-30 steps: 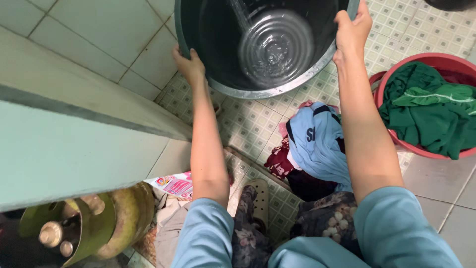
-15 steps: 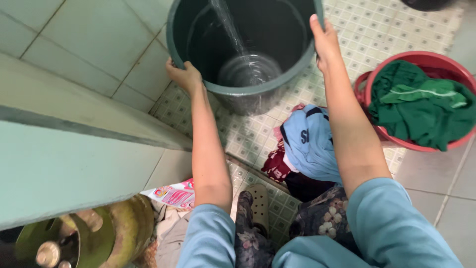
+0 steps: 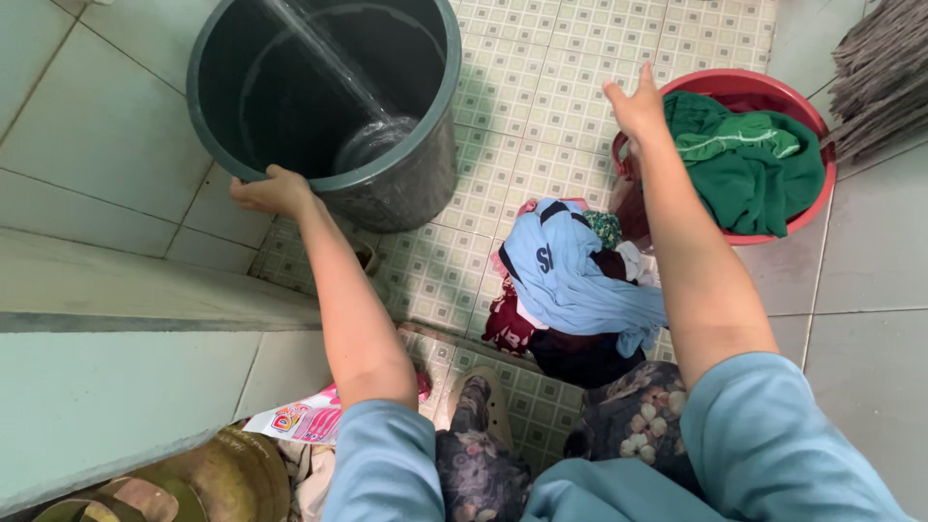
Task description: The person sorts clothes into a red bucket and a black bucket while by hand while sitting on the floor, and uses a scoop to transfer water from a large grey bucket to the smaller ones.
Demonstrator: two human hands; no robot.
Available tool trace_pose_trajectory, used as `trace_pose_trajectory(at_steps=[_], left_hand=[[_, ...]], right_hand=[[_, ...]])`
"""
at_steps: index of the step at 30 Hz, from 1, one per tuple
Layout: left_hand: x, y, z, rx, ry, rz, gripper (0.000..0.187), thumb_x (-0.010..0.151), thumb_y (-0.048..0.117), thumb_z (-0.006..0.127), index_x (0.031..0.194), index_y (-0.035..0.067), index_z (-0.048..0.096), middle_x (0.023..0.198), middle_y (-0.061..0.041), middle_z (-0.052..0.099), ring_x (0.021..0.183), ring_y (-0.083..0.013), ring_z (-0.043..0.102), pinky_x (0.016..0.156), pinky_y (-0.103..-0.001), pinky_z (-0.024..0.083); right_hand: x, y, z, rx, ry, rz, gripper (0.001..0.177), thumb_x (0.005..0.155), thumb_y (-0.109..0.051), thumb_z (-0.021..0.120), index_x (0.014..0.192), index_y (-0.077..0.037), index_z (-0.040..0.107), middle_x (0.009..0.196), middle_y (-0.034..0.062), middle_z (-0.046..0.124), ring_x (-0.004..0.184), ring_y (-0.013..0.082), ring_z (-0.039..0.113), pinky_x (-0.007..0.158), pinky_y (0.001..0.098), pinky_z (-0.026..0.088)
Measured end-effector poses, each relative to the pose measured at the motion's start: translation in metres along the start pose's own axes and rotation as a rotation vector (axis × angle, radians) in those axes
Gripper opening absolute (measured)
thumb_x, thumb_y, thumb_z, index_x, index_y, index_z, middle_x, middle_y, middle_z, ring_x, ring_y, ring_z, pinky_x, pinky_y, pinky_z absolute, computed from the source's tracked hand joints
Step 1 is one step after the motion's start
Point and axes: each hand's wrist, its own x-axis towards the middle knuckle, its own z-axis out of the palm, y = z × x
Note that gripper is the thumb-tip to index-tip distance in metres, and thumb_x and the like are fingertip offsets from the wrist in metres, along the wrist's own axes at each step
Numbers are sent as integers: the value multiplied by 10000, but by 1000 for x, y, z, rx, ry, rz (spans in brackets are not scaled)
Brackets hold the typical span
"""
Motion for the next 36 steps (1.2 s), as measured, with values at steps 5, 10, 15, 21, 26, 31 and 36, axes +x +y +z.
trace_pose_trajectory(at_steps=[5, 10, 15, 21, 26, 31, 36], left_hand=[[7, -5, -10, 364, 12, -29, 607, 922, 177, 679, 1443, 100, 376, 1412, -176, 385, 1357, -368, 434, 1076, -493, 487], [-49, 44, -16, 275, 208, 732, 862, 865, 242, 801, 1526, 29, 291, 1502, -233, 313, 1396, -436, 353, 1166, -643, 240], [-152, 119, 21, 13, -55, 1040, 536, 985, 218, 786, 1397, 95, 467, 1550, -136, 314, 1583, -399, 114, 1321, -601, 181], [-280, 111, 56, 42, -555, 1210, 188, 966, 103, 702, 1072, 42, 559, 1406, -145, 487, 1510, -444, 282, 1265, -603, 222], [-371, 51, 90, 7, -960, 1284, 251, 918, 94, 701, 1132, 44, 581, 1333, -167, 561, 1433, -433, 402, 1232, -639, 262], [-441, 19, 97, 56, -1342, 1300, 553, 886, 344, 733, 1308, 42, 542, 1489, -213, 467, 1484, -447, 312, 1200, -623, 230], [-494, 0, 104, 183, -1515, 1334, 825, 922, 532, 660, 1503, 6, 401, 1537, -247, 419, 1476, -413, 325, 1229, -575, 194]], right_hand=[[36, 53, 25, -310, 39, -189, 981, 957, -451, 757, 1562, 123, 241, 1578, 374, 354, 1496, 433, 360, 1228, 415, 308], [37, 68, 26, -430, 144, -345, 888, 936, -445, 804, 1516, 94, 403, 1514, 386, 400, 1434, 464, 374, 1179, 467, 321], [-2, 27, -5, -308, 277, -494, 350, 872, -221, 862, 1122, -14, 733, 1098, 185, 662, 1012, 310, 640, 895, 399, 527], [-35, -4, -63, -260, 374, -463, 110, 861, -119, 860, 879, -67, 765, 795, 73, 667, 692, 197, 681, 651, 328, 537], [-53, -1, -113, -498, 536, -389, 127, 842, -177, 884, 858, -118, 773, 789, 32, 700, 739, 210, 666, 755, 419, 415], [-61, 36, -146, -591, 476, -373, 148, 917, -264, 841, 987, -149, 778, 955, 36, 706, 977, 243, 637, 878, 469, 386], [-56, 106, -155, -491, 145, -278, 514, 949, -448, 759, 1371, -167, 677, 1424, 149, 583, 1317, 364, 471, 1081, 504, 362]])
